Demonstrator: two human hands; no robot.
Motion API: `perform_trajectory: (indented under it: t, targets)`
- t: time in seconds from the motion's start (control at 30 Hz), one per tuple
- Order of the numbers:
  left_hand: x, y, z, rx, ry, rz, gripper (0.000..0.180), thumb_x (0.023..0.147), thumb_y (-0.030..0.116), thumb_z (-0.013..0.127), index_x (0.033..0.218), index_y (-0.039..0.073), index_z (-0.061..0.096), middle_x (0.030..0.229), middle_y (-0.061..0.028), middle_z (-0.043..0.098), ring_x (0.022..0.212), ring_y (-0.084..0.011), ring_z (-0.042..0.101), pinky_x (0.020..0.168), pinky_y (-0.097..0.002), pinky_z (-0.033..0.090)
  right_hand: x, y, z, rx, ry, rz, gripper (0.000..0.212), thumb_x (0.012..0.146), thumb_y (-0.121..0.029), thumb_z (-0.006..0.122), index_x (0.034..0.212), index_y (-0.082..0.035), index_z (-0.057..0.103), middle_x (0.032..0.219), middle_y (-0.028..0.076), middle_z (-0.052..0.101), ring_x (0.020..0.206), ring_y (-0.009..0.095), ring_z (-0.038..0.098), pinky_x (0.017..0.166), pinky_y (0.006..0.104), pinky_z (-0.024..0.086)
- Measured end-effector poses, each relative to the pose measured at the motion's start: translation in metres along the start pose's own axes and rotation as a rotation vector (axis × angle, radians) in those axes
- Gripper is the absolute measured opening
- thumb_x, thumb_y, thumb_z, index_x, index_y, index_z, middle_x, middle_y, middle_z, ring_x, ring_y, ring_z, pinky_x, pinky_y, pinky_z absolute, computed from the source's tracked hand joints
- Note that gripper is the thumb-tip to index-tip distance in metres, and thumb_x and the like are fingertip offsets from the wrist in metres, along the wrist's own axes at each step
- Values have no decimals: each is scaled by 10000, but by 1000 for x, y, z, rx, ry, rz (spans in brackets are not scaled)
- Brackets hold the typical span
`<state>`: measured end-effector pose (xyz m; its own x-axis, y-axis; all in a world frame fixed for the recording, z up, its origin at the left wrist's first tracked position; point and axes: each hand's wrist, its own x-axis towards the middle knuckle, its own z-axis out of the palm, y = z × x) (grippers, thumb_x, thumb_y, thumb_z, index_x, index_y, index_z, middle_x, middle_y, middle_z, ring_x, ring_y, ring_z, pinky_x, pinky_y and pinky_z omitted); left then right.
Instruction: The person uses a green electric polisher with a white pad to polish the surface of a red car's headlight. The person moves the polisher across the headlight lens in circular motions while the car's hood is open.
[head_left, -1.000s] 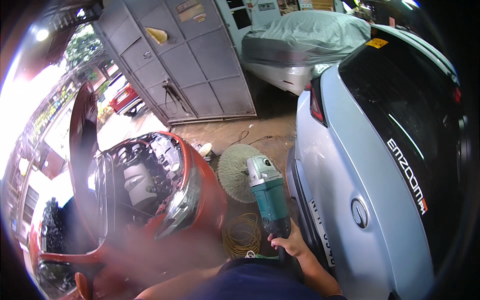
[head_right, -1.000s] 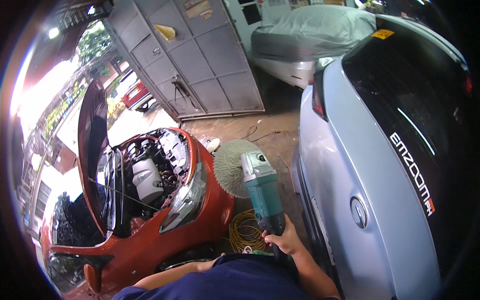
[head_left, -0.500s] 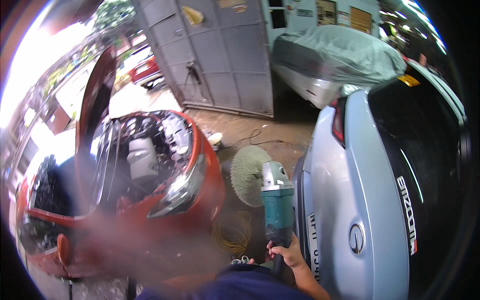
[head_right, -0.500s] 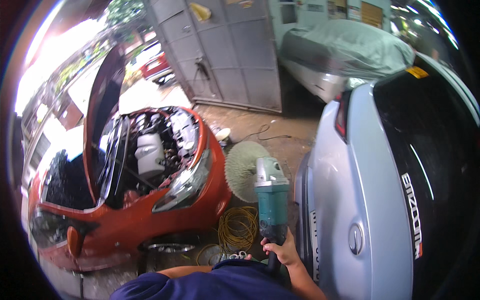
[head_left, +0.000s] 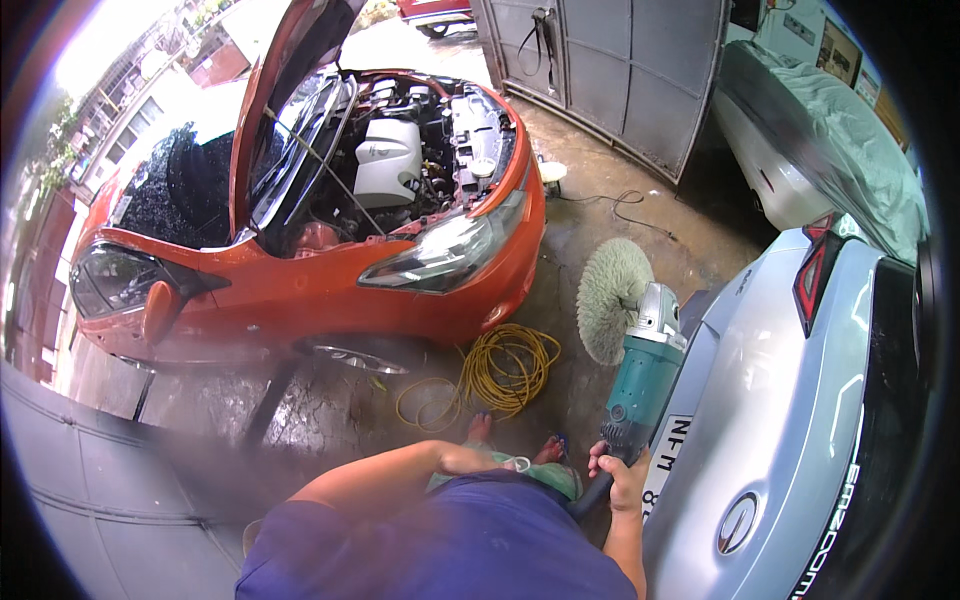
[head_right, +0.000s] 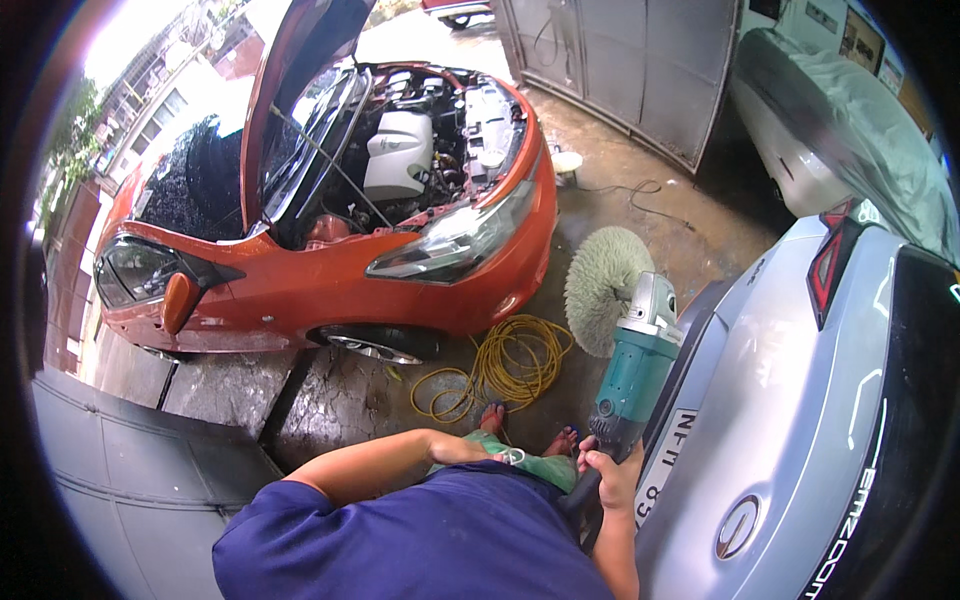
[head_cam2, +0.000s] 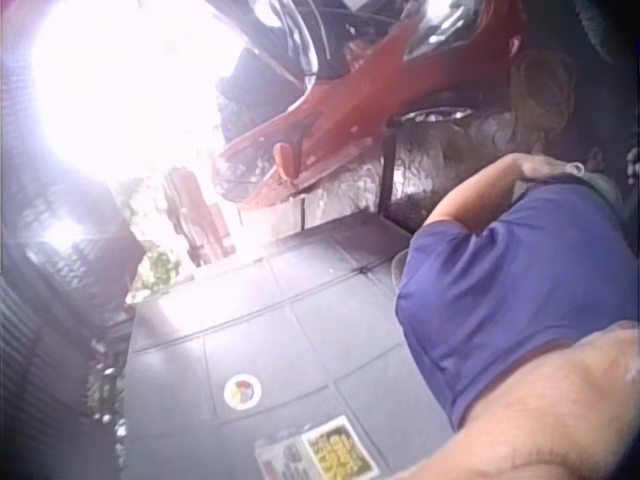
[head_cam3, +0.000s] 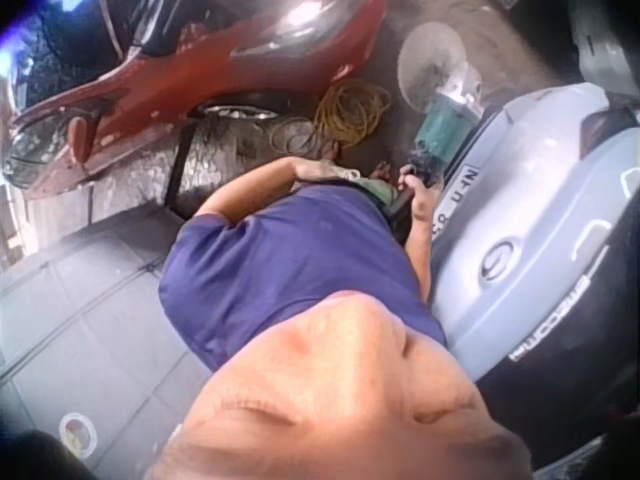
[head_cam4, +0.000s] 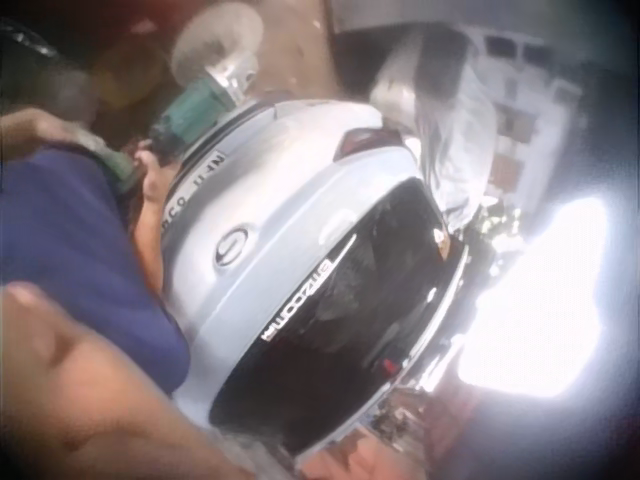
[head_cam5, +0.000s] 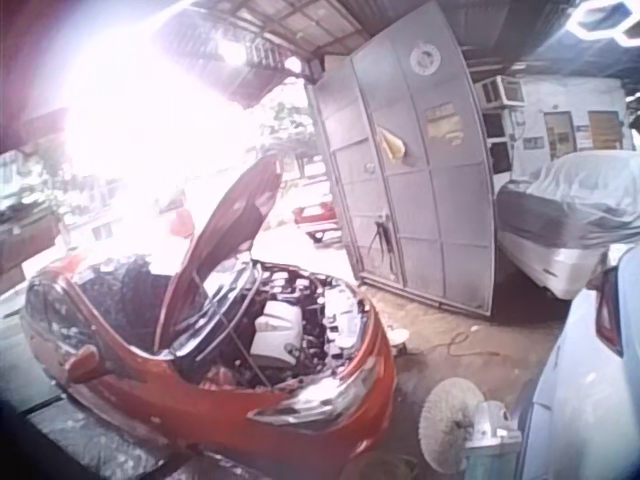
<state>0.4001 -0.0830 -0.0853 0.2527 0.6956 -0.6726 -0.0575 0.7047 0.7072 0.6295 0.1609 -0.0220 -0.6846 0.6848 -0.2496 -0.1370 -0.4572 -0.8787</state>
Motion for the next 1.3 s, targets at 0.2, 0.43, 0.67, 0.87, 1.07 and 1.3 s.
perform_trajectory:
  t: [0.2, 0.43, 0.67, 0.87, 1.07, 1.3]
  targets:
    - [-17, 35, -16, 326, 207, 137, 606, 1095, 553, 592, 1202, -31, 713, 1059, -62, 709, 1053, -186, 635, 958, -374, 511, 8, -2, 5, -60, -28, 68, 409, 771, -71, 719, 1148, 44, 608, 901, 152, 719, 694, 216, 709, 586, 338, 597]
    - [-116, -110, -2, -595, 147, -164, 572, 1105, 505, 593, 1362, 1, 673, 1264, -92, 726, 1161, -202, 666, 995, -403, 551, 31, -1, 23, -139, -87, 141, 532, 780, -59, 739, 1256, 49, 526, 923, 172, 718, 702, 223, 718, 602, 339, 610]
    - [-89, -174, -3, -731, 861, -37, 387, 1110, 386, 643, 929, 45, 666, 846, 16, 680, 743, -103, 588, 687, -354, 523, 72, -12, 78, -252, -159, 230, 559, 770, -41, 748, 1274, 43, 520, 911, 164, 713, 695, 209, 712, 598, 330, 605]
    - [-95, -162, -62, 15, 1152, -271, 615, 1029, 567, 664, 853, -22, 694, 782, -177, 740, 736, -287, 723, 715, -439, 561, 113, -7, 121, -381, -278, 297, 598, 755, 31, 749, 1301, 20, 505, 900, 131, 709, 675, 183, 685, 593, 316, 571]
    - [-41, -39, -167, -448, 608, 292, 807, 1005, 688, 637, 1432, 5, 584, 1236, -95, 708, 1056, -248, 685, 915, -444, 555, 160, 42, 154, -576, -435, 416, 852, 737, -27, 816, 1496, 53, 436, 1016, 139, 730, 775, 218, 716, 721, 375, 613]
    - [50, 29, -237, -1192, 1045, 564, 815, 916, 471, 862, 1476, 15, 483, 1302, -115, 644, 1174, -234, 660, 1025, -421, 553, 224, 135, 169, -868, -590, 166, 1030, 757, -161, 825, 1615, 46, 296, 1294, 288, 687, 1199, 416, 704, 1054, 431, 535]
